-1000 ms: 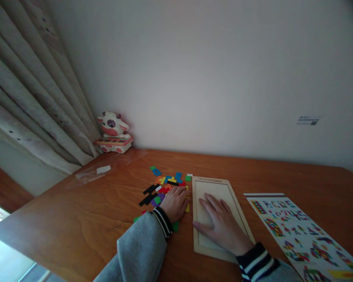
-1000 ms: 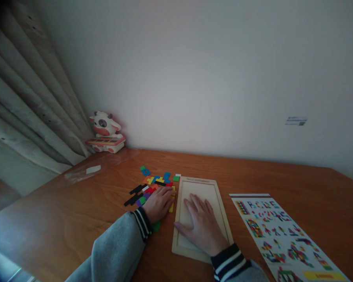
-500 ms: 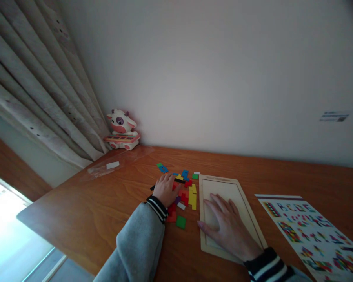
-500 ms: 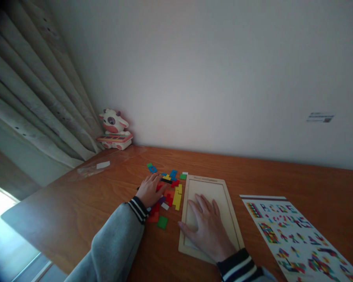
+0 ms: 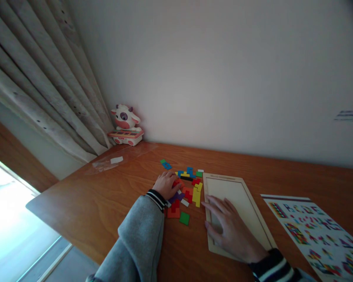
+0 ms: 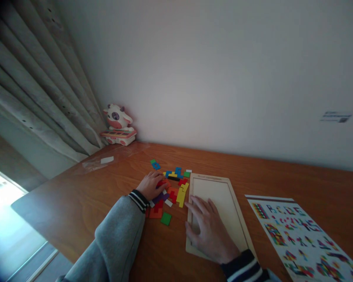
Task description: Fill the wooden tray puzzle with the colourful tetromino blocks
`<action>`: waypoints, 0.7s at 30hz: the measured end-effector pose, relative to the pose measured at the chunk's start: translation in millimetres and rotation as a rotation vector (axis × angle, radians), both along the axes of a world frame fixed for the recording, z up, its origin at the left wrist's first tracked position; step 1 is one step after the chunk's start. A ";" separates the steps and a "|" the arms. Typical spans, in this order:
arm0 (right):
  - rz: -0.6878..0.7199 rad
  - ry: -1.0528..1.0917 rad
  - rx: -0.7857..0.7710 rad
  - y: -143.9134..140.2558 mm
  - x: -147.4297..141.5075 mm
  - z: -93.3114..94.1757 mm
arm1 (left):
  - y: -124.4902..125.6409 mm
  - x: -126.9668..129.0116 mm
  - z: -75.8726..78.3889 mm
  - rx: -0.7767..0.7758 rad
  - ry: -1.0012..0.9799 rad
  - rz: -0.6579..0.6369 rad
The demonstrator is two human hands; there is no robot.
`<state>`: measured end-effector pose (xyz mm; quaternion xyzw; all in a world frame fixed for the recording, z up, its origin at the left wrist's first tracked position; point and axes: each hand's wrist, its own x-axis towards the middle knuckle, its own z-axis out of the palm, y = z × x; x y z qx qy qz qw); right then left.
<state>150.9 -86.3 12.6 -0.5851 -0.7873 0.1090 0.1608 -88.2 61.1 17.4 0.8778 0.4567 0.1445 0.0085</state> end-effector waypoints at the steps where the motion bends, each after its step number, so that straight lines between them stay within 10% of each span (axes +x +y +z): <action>1: 0.002 0.000 -0.004 0.4 0.2 -0.6 | 0.3 -0.3 0.6 -0.004 0.000 -0.056; 21: 0.002 0.034 0.109 1.9 1.4 -12.5 | -2.9 7.2 -5.4 0.029 -0.020 -0.085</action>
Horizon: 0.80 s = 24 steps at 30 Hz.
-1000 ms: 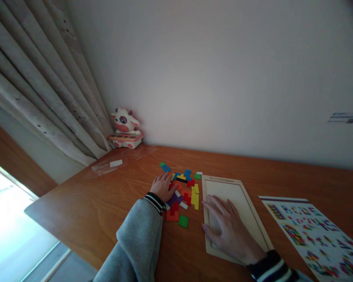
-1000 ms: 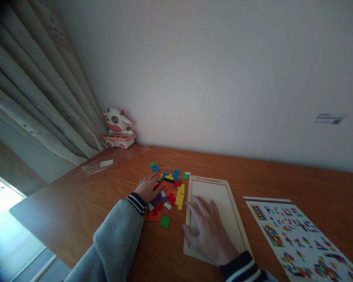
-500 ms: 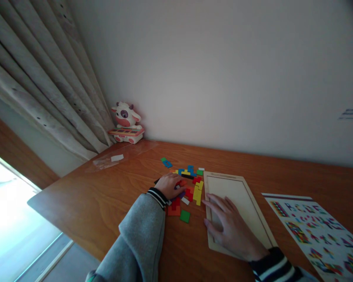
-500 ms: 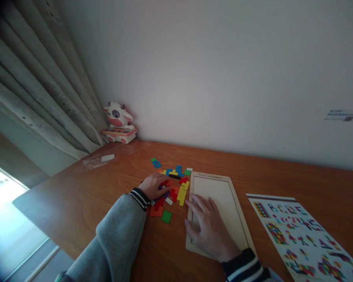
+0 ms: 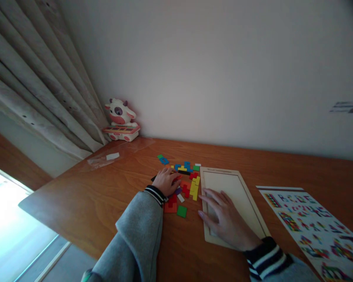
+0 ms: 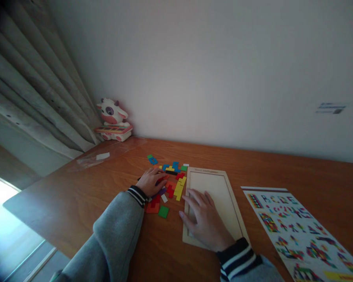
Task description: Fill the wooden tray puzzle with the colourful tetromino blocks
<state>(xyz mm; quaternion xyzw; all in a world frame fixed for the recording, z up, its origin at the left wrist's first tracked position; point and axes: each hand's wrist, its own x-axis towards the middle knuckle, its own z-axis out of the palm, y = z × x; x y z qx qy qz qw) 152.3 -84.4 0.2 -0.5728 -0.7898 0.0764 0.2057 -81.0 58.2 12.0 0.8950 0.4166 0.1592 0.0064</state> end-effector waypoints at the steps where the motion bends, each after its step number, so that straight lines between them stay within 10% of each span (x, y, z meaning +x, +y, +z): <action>1: 0.001 -0.002 0.001 0.1 0.1 -0.6 | -1.0 0.8 0.8 -0.002 -0.008 -0.019; 8: 0.001 -0.001 -0.011 0.4 0.3 0.2 | -8.2 3.8 8.0 -0.072 -0.092 -0.381; 24: -0.002 -0.004 -0.007 1.4 0.6 -1.2 | -4.5 5.8 6.2 -0.117 -0.111 -0.352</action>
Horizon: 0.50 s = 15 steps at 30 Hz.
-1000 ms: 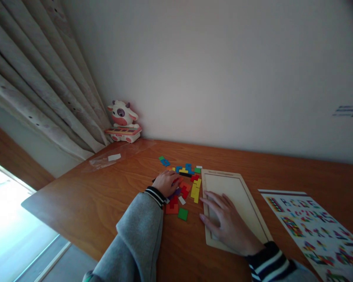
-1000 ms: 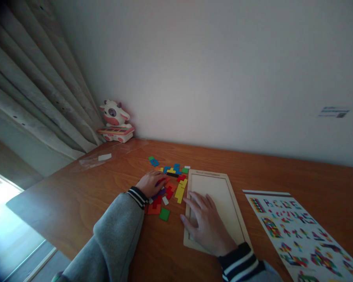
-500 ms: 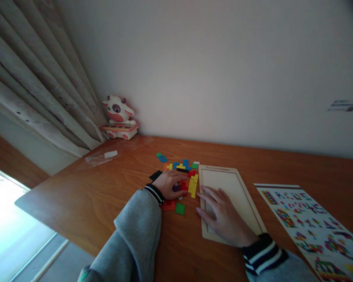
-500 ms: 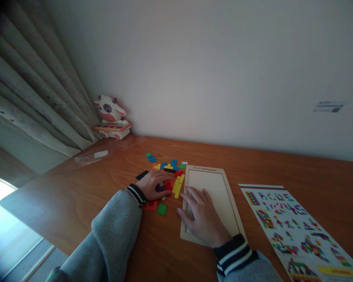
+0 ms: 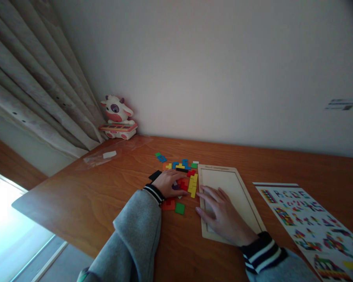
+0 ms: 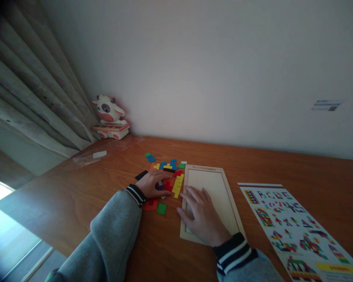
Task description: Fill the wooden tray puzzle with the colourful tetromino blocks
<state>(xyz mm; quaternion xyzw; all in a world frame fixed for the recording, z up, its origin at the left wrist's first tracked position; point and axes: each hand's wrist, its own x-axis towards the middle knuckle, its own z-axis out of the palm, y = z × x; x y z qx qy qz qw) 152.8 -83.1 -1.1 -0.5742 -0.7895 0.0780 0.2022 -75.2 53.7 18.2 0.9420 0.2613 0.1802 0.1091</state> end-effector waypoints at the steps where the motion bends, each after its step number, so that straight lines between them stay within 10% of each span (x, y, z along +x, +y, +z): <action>1: 0.001 -0.002 0.000 0.0 -0.1 0.0 | -0.1 0.3 -0.1 -0.005 -0.006 -0.001; 15: -0.004 -0.003 0.002 -0.3 0.6 -0.9 | -3.1 3.7 0.7 0.059 0.000 0.059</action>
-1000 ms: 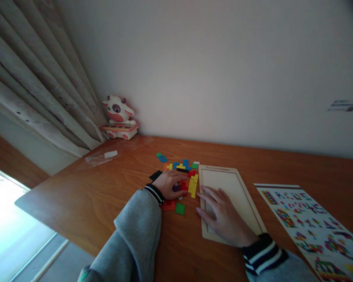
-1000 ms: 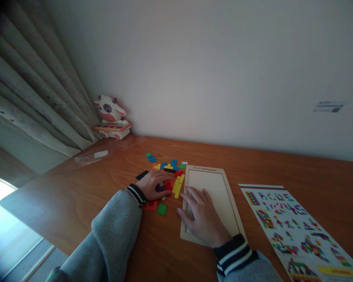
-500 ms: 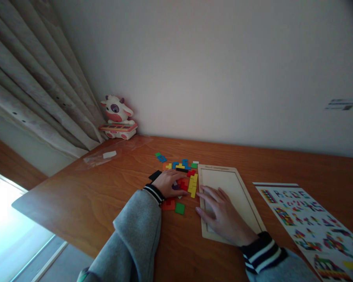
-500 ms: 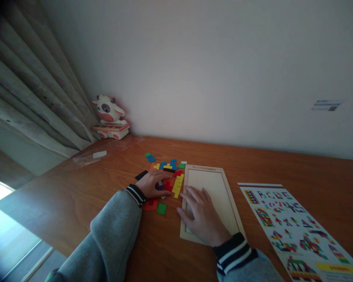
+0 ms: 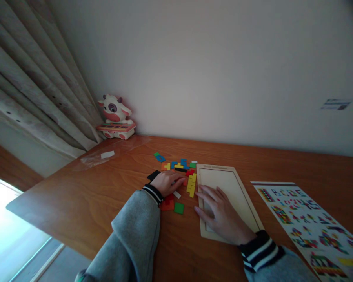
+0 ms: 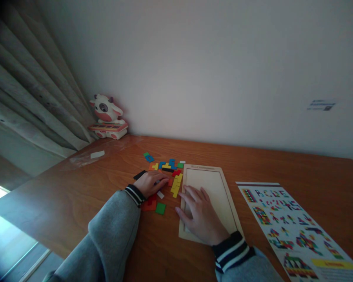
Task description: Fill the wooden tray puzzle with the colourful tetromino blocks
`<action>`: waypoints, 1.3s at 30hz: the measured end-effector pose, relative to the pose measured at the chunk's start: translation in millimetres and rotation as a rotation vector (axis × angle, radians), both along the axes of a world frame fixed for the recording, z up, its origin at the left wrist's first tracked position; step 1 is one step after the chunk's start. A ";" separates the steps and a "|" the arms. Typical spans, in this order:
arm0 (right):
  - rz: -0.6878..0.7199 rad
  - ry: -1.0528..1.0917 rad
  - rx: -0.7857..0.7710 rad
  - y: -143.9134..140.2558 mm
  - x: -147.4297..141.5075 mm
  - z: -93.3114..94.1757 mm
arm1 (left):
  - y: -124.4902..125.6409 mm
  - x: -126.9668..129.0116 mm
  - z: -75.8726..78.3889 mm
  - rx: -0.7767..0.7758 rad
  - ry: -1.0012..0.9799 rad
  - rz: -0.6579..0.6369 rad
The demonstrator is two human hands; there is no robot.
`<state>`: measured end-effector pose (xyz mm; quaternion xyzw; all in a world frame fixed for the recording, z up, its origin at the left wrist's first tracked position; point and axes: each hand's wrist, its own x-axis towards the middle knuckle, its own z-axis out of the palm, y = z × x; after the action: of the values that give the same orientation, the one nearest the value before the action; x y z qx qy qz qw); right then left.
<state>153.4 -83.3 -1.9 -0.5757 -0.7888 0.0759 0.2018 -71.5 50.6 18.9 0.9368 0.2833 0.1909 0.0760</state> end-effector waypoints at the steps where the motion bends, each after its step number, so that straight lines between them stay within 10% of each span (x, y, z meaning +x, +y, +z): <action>1: -0.001 0.000 0.001 0.0 0.0 0.0 | 0.3 0.5 -1.2 0.011 0.001 0.012; 9: -0.013 0.030 0.037 -0.2 -3.0 1.6 | -2.7 4.1 -0.4 0.145 -0.026 0.073; 24: -0.111 0.304 0.409 7.8 -1.1 1.7 | -38.5 31.7 9.3 0.022 -0.327 -0.237; 32: -0.271 0.384 0.293 5.0 15.5 7.2 | -5.6 8.8 -4.9 0.077 -0.038 0.074; 39: -0.141 0.484 0.151 4.3 38.9 15.7 | -0.9 6.7 -9.9 0.043 0.047 0.111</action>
<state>192.3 -79.0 13.8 -0.5777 -0.6788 0.1380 0.4319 -64.8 49.7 9.0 0.9253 0.3322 0.1786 0.0386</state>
